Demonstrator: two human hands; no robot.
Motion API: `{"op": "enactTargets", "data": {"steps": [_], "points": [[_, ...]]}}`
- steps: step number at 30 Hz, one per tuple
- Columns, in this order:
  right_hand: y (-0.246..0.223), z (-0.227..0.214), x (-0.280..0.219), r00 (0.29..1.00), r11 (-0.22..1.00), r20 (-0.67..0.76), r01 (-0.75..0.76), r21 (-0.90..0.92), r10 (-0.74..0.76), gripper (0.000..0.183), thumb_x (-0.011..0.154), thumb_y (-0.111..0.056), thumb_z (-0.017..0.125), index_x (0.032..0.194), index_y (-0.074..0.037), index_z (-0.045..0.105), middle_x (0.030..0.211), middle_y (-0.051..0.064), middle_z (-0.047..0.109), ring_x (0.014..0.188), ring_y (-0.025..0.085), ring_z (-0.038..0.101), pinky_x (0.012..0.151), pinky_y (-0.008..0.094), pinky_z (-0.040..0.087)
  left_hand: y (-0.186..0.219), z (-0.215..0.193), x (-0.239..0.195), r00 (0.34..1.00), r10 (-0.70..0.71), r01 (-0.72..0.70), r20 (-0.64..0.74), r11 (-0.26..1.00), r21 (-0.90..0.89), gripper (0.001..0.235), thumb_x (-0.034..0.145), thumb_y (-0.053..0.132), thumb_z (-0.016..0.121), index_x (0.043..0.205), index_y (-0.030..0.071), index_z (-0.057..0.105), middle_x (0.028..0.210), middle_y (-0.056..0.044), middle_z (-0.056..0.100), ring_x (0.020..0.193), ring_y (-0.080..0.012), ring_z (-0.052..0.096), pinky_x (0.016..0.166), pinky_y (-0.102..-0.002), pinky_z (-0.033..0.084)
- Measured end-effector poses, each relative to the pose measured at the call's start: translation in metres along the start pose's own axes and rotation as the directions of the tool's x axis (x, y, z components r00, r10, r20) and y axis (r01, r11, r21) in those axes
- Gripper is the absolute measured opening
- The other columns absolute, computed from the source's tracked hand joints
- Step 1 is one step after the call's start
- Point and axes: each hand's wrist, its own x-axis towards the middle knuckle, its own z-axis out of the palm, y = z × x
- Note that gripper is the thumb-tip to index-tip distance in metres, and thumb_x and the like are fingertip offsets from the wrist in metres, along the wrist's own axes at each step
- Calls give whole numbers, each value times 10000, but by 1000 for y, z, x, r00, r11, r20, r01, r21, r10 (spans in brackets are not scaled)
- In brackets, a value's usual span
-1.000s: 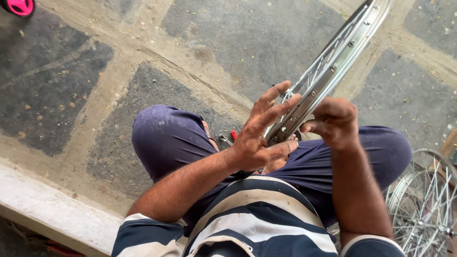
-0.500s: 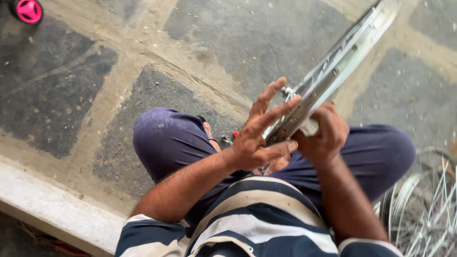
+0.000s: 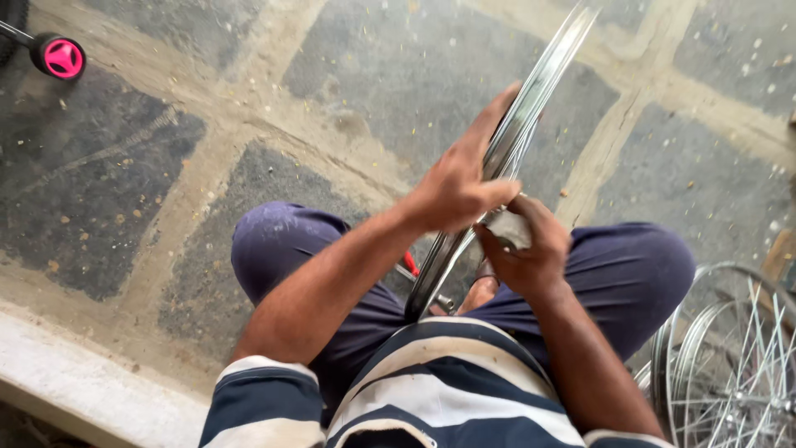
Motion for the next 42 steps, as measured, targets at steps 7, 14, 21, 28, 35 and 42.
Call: {"op": "enactTargets", "data": {"steps": [7, 14, 21, 28, 35, 42], "points": [[26, -16, 11, 998, 945, 62, 10, 326, -32, 357, 922, 18, 825, 1234, 44, 652, 1304, 157, 701, 1177, 242, 722, 1005, 361, 618, -5, 13, -71, 999, 18, -19, -26, 999, -40, 990, 840, 63, 631, 1705, 83, 152, 1698, -221, 338, 1632, -360, 335, 1357, -457, 286], [61, 0, 31, 947, 620, 297, -161, 768, -122, 295, 965, -31, 773, 1240, 47, 701, 1198, 155, 734, 1058, 187, 733, 893, 289, 629, -17, 14, -89, 987, 152, -142, -49, 976, 166, 1000, 881, 121, 766, 1706, 187, 205, 1728, -116, 209, 1633, -310, 205, 1360, -499, 246], [58, 9, 30, 954, 767, 265, -63, 639, -143, 293, 1031, -177, 691, 1231, 38, 678, 1072, 115, 767, 912, 150, 747, 788, 281, 629, -22, 6, -88, 996, 77, -74, -44, 994, 77, 1036, 839, 141, 773, 1697, 220, 197, 1777, -118, 162, 1666, -345, 222, 1384, -536, 290], [15, 41, 32, 861, 901, -285, 360, -243, -421, 357, 801, -129, 899, 787, -45, 552, 896, 95, 642, 783, 202, 636, 631, 378, 512, -26, 16, -86, 984, 144, -143, -105, 990, 17, 901, 943, 267, 783, 1664, 193, 247, 1728, -111, 236, 1590, -320, 291, 1362, -487, 304], [40, 20, 22, 982, 667, 188, -141, 732, 2, 263, 890, -30, 794, 1042, -12, 580, 1091, 142, 702, 1004, 200, 691, 805, 348, 594, -28, 10, -87, 983, 121, -118, -139, 993, 29, 893, 976, 373, 770, 1666, 185, 235, 1733, -151, 215, 1633, -338, 265, 1355, -508, 292], [66, 66, -5, 965, 898, -196, -75, 435, 175, 240, 1019, -59, 684, 1254, -10, 680, 1054, 58, 807, 822, 104, 747, 691, 260, 588, -27, 24, -86, 985, 106, -100, -139, 994, 50, 878, 947, 368, 764, 1656, 211, 271, 1737, -152, 193, 1622, -351, 262, 1332, -533, 310]]}}
